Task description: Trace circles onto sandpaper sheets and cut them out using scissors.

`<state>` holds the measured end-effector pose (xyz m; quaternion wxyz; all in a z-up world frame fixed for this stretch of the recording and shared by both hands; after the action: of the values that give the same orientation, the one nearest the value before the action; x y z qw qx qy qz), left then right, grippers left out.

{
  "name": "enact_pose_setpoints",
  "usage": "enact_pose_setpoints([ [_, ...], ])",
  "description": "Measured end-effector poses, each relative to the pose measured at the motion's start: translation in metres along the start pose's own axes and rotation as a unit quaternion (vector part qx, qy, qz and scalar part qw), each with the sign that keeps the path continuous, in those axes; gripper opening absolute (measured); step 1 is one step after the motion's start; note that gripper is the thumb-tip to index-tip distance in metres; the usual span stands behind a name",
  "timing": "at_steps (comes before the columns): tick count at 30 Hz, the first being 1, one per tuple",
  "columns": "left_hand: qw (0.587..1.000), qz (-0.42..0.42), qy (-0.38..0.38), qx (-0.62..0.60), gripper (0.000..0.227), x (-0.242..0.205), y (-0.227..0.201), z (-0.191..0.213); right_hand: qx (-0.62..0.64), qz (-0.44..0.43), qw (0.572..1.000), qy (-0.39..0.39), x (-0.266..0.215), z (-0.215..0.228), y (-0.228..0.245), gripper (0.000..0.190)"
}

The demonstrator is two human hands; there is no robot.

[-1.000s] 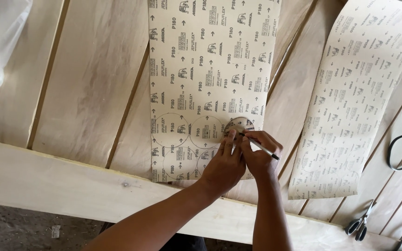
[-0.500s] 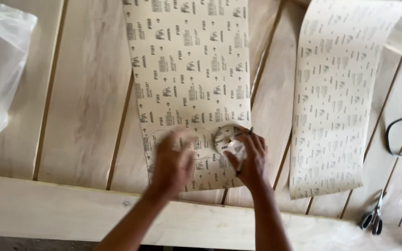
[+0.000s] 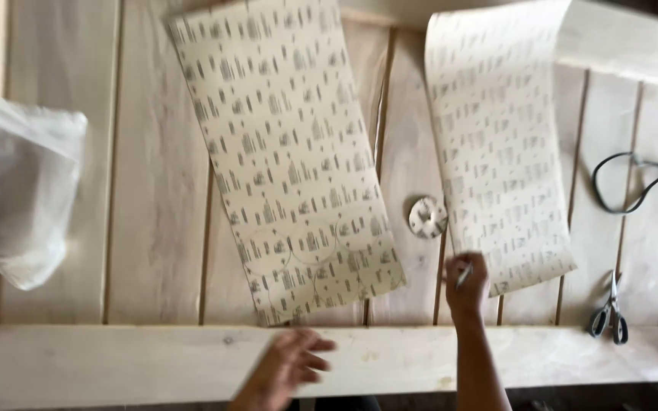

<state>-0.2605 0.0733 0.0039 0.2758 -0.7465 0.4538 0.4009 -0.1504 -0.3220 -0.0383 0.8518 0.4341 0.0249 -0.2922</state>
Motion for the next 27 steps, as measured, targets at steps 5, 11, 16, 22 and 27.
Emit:
enact_pose_setpoints([
  [5,0.978,-0.039,-0.049,-0.200,0.041,0.102,0.054,-0.010,-0.312,-0.013,0.949,0.048,-0.037,0.034,-0.005,0.060],
  [11,0.955,-0.131,-0.100,-0.246,0.033,0.166,0.044,0.010,-0.237,-0.011,0.971,0.032,-0.089,0.060,-0.031,0.058],
  [16,0.944,-0.169,-0.113,-0.258,0.028,0.137,-0.009,-0.008,-0.158,-0.122,0.980,0.012,-0.159,0.123,-0.057,0.046],
  [22,0.934,-0.223,-0.162,-0.228,0.023,0.157,-0.033,-0.022,-0.114,-0.258,0.953,-0.110,-0.178,0.221,-0.118,0.040],
  [27,0.922,-0.362,-0.123,-0.065,0.021,0.169,-0.040,0.030,-0.130,-0.101,0.958,-0.234,-0.096,0.312,-0.155,0.038],
])
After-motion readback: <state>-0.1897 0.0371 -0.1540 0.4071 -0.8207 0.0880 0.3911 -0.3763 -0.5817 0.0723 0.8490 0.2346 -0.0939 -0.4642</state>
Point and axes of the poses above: each hand's wrist, its own x-axis towards the middle knuckle, its own z-axis out of the back of the hand, y = z × x, the point moved 5 cm from there along x, towards the middle knuckle, and after that the axes turned 1 degree about -z, right-handed, at the moved point
